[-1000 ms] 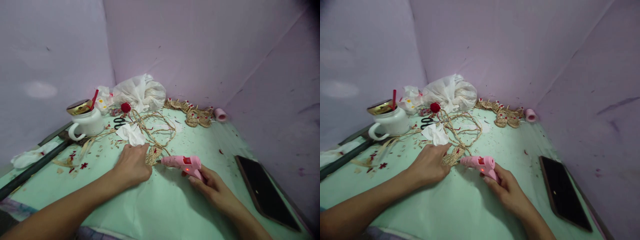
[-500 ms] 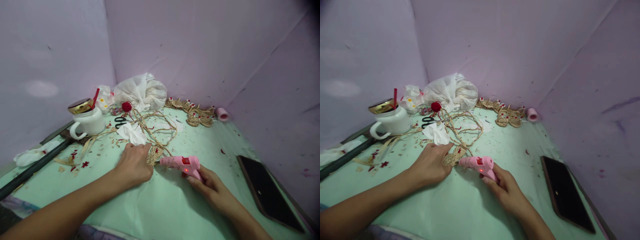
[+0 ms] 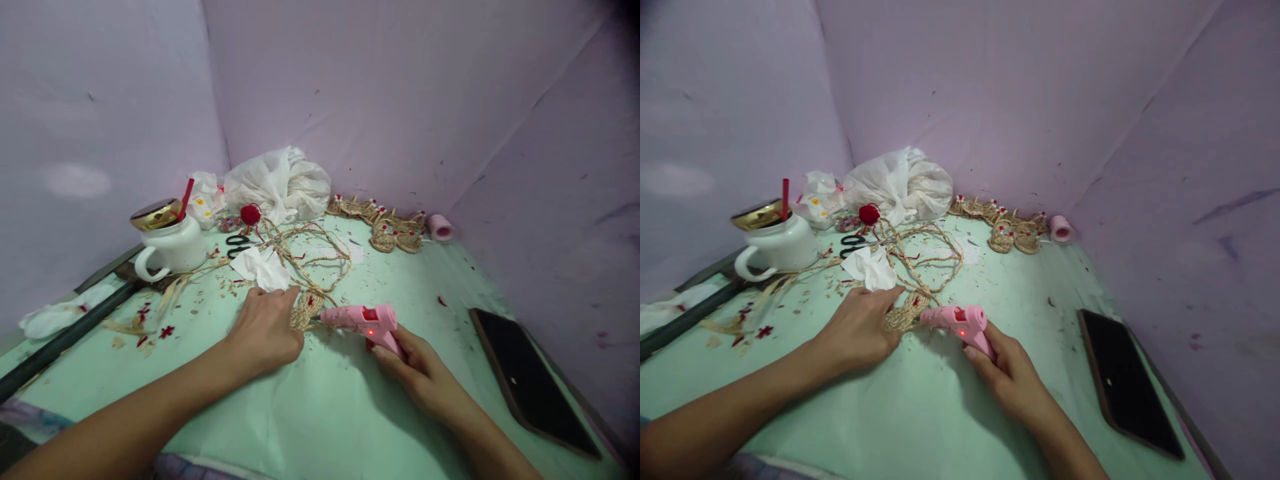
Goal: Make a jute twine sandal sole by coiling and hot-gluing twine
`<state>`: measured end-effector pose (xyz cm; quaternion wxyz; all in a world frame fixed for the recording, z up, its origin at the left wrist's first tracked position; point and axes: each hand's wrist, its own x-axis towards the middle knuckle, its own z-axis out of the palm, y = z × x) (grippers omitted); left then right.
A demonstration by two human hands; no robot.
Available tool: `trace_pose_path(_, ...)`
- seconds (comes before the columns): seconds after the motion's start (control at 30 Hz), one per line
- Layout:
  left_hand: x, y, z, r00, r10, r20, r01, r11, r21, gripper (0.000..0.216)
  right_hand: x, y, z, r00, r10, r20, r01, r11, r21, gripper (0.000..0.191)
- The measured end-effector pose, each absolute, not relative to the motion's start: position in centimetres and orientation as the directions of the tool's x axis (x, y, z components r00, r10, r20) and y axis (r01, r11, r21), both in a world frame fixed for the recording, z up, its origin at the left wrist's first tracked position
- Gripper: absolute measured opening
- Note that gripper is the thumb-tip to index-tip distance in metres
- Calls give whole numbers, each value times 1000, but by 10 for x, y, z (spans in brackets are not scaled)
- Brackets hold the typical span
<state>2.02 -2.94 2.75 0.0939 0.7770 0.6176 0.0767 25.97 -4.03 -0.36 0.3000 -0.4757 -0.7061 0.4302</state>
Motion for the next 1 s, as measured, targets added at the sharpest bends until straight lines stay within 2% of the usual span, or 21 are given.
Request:
trace_pose_path(0.43,20,-29,27,220,976,12,947,-216,238,21,261,-40,-2,-312,950,1,450,149,-880,20)
trace_pose_path(0.8,21,-28,26,204,979,1,950,-198,240,18,260,-41,-5,-372,928,16,447,195,-873,21)
trace_pose_path(1.0,21,-29,28,205,979,2,944,-198,262,20,259,-40,-4,-349,937,13,455,182,-872,20)
